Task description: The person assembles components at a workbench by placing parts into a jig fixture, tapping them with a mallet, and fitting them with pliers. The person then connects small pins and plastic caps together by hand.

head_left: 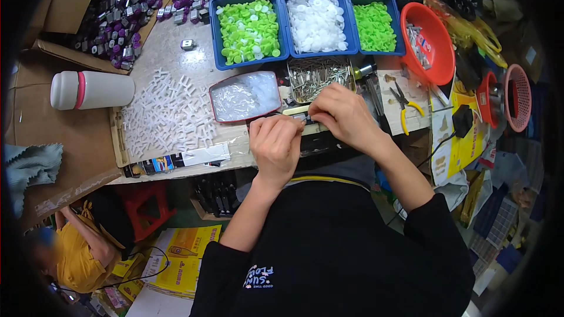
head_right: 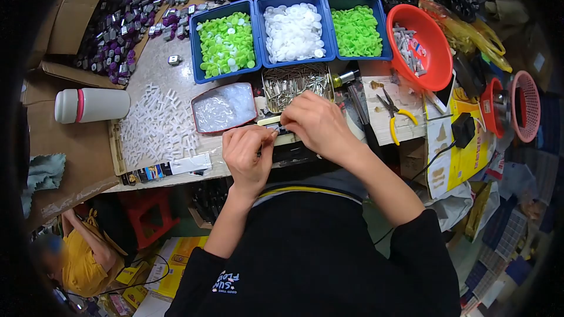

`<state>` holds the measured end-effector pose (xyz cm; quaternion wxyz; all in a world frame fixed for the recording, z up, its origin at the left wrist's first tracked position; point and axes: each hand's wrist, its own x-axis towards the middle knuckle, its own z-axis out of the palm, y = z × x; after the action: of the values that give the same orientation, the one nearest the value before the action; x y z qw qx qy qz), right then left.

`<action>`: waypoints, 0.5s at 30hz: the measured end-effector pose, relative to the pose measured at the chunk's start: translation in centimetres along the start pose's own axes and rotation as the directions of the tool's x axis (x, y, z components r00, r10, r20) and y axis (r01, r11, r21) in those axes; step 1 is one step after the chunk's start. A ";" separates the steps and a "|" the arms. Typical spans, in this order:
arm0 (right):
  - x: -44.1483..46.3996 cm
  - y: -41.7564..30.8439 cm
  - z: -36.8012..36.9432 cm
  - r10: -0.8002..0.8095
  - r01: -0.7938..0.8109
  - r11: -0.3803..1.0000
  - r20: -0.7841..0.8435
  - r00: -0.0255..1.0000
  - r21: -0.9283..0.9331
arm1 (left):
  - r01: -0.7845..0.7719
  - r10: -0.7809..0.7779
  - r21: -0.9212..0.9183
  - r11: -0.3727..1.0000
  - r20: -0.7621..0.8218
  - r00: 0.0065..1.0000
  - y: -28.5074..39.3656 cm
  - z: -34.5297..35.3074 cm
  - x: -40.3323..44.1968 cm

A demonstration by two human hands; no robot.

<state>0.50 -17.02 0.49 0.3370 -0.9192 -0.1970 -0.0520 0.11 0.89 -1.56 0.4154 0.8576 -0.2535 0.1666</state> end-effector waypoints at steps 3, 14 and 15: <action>0.5 -0.2 -0.5 0.124 -0.126 0.992 0.110 0.986 0.009 | 0.000 0.000 0.008 1.000 0.007 1.000 0.0 -0.1 0.1; 7.1 5.1 -3.1 0.072 -0.115 0.987 -0.330 0.941 -0.112 | 0.261 -0.255 -0.391 0.883 0.069 0.964 1.7 -0.2 2.4; 7.9 5.5 -2.9 0.076 -0.107 0.989 -0.281 0.957 -0.098 | 0.297 -0.283 -0.402 0.866 0.095 0.954 1.9 -0.3 2.5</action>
<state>10.03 -20.13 1.25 0.3112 -0.9284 -0.1021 -0.1753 1.06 -0.56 1.06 0.6028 0.7814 -0.1583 0.0309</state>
